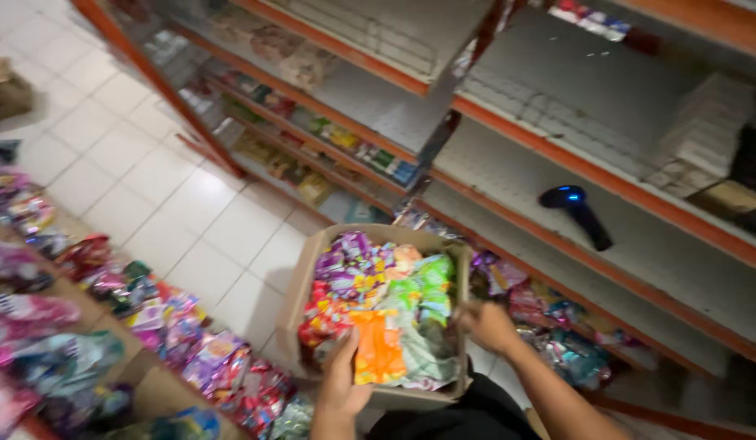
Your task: The person scans items from a box using a handheld scanner and places them onto shelves in a store.
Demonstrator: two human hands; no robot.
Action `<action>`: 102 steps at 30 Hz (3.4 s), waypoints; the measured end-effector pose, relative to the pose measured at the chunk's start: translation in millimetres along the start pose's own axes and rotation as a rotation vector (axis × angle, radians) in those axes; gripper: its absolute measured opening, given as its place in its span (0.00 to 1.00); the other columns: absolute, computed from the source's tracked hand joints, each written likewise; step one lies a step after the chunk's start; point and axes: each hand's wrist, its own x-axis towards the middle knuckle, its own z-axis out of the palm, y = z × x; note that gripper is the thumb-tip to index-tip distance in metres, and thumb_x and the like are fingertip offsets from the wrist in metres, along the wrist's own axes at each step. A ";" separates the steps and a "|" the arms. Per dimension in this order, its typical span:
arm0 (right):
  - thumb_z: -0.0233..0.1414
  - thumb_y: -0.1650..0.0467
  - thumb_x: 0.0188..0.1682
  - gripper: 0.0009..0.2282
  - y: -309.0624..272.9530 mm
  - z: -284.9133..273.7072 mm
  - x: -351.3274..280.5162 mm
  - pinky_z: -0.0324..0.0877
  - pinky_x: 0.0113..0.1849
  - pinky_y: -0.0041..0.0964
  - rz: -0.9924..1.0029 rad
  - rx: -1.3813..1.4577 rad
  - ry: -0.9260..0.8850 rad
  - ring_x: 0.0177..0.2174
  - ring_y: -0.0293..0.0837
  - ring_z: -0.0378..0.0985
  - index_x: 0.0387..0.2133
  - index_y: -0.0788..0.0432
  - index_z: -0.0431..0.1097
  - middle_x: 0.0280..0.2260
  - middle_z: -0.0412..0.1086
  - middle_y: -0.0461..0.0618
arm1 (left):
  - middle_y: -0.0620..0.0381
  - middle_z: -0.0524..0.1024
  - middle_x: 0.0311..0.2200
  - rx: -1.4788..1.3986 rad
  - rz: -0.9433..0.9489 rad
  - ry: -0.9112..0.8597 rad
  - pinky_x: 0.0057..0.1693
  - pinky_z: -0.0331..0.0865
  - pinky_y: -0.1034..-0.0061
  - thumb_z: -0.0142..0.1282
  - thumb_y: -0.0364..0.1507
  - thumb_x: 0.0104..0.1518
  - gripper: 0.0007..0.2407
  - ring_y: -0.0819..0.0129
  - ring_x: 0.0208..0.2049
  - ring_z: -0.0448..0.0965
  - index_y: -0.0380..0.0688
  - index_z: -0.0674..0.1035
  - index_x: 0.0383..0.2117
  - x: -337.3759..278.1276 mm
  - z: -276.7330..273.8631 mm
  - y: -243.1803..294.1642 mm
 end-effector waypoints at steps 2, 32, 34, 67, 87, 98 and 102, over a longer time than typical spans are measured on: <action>0.52 0.64 0.51 0.12 19.4 -47.2 3.5 0.75 0.34 0.44 -0.062 -0.015 0.480 0.28 0.50 0.82 0.29 0.59 0.79 0.28 0.78 0.58 | 0.44 0.79 0.48 0.169 0.039 0.004 0.55 0.74 0.58 0.51 0.28 0.61 0.17 0.54 0.49 0.81 0.32 0.73 0.55 0.6 -1.4 -8.6; 0.64 0.60 0.46 0.18 111.9 -183.5 88.8 0.74 0.45 0.53 0.268 -0.400 0.602 0.40 0.61 0.81 0.43 0.60 0.78 0.37 0.77 0.64 | 0.54 0.79 0.48 0.319 0.206 0.175 0.55 0.72 0.71 0.52 0.24 0.60 0.16 0.68 0.48 0.79 0.35 0.75 0.55 2.1 11.9 -34.6; 0.69 0.60 0.41 0.21 91.6 -175.8 67.7 0.72 0.41 0.53 0.287 -0.282 0.673 0.40 0.62 0.79 0.42 0.61 0.78 0.39 0.77 0.65 | 0.54 0.79 0.48 0.324 0.197 0.152 0.55 0.71 0.72 0.52 0.24 0.60 0.16 0.68 0.48 0.79 0.35 0.75 0.55 5.4 11.9 -30.7; 0.56 0.64 0.48 0.24 -152.7 -110.0 -38.5 0.65 0.23 0.39 -0.099 1.326 -0.033 0.16 0.41 0.64 0.54 0.70 0.68 0.17 0.62 0.49 | 0.53 0.79 0.44 0.360 0.140 0.151 0.51 0.75 0.70 0.50 0.23 0.60 0.15 0.66 0.44 0.81 0.37 0.75 0.53 -13.2 3.7 -8.6; 0.66 0.71 0.39 0.15 -140.8 -39.4 -67.5 0.68 0.22 0.40 0.221 0.744 -0.115 0.17 0.42 0.71 0.36 0.65 0.72 0.19 0.71 0.48 | 0.54 0.80 0.47 0.475 0.082 -0.096 0.55 0.72 0.74 0.50 0.28 0.65 0.13 0.70 0.47 0.80 0.36 0.77 0.53 59.4 18.3 9.8; 0.65 0.71 0.48 0.13 -128.7 -23.5 -74.9 0.68 0.24 0.41 0.349 0.743 -0.188 0.18 0.44 0.72 0.36 0.71 0.73 0.20 0.70 0.53 | 0.56 0.80 0.46 0.603 0.078 -0.090 0.53 0.72 0.75 0.51 0.29 0.64 0.14 0.72 0.46 0.79 0.37 0.77 0.53 71.5 23.9 20.6; 0.64 0.71 0.40 0.16 -127.0 -15.6 -75.8 0.68 0.28 0.38 0.249 0.650 -0.161 0.23 0.38 0.69 0.42 0.59 0.74 0.24 0.70 0.45 | 0.55 0.79 0.44 0.652 0.101 -0.096 0.52 0.71 0.76 0.52 0.29 0.66 0.13 0.73 0.44 0.78 0.34 0.77 0.52 68.2 23.9 20.0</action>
